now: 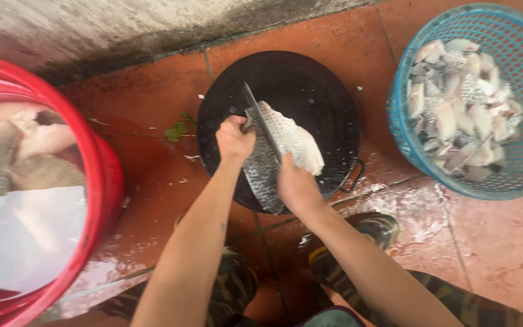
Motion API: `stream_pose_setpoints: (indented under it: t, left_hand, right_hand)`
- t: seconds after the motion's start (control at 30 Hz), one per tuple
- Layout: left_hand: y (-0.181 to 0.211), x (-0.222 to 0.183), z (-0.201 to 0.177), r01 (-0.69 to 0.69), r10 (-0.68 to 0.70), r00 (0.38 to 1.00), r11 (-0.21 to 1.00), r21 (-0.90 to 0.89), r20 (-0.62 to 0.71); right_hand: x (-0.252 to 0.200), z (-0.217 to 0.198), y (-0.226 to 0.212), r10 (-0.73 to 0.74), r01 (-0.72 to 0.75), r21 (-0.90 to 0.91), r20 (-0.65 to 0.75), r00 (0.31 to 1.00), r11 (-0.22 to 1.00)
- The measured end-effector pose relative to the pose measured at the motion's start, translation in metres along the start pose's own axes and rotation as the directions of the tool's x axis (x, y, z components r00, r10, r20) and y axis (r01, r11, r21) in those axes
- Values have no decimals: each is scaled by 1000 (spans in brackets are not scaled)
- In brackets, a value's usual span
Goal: The recorder is slicing large pieces of processed fish fillets into smaller strips using a cleaver on a wooden cutting board.
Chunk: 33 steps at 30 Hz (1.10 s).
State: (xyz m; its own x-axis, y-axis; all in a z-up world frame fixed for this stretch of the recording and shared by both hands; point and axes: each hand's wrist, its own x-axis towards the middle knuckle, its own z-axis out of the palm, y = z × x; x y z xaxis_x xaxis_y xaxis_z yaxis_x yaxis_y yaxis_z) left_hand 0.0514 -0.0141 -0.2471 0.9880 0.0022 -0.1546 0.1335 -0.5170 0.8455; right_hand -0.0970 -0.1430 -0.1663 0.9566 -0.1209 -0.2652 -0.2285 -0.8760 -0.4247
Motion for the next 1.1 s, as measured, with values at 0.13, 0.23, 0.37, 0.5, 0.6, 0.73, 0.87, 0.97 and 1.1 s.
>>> stream_pose_setpoints:
  t: [0.13,0.23,0.37,0.5,0.6,0.73,0.87,0.97,1.1]
  left_hand:
    - [17,-6,-14,66,-65,996,998,-10,60]
    - [14,-1,-12,45,-44,997,999,-3,56]
    - [14,-5,-10,61,-58,996,996,-59,65]
    - [24,-3,-20,65,-59,995,995,-72,76]
    - [4,4,-7,8,-6,999,999,-33,52]
    - [16,2,-12,57,-53,995,997,-43,85]
    - [10,-3,-7,29,-29,998,1000,-9,53]
    - [-11,7,2,-56,56,998,998,-21,9]
    - [4,-3,-8,7,-5,999,999,-53,35]
  right_hand:
    - [-45,-22,-11,90,-101,94,120,989,990]
    - [-22,-7,-7,108,-110,34,59,992,993]
    - [40,10,-6,-3,3,13,-4,1000,1000]
    - [29,-9,-13,18,-19,18,63,998,1000]
    - [-33,-3,11,113,-128,189,88,990,974]
    - [-48,-4,16,46,-47,72,13,999,996]
    - [-9,2,14,-28,32,89,-46,999,996]
    - [-9,7,12,-27,31,95,-39,999,995]
    - [-74,13,44,-109,120,73,-135,985,990]
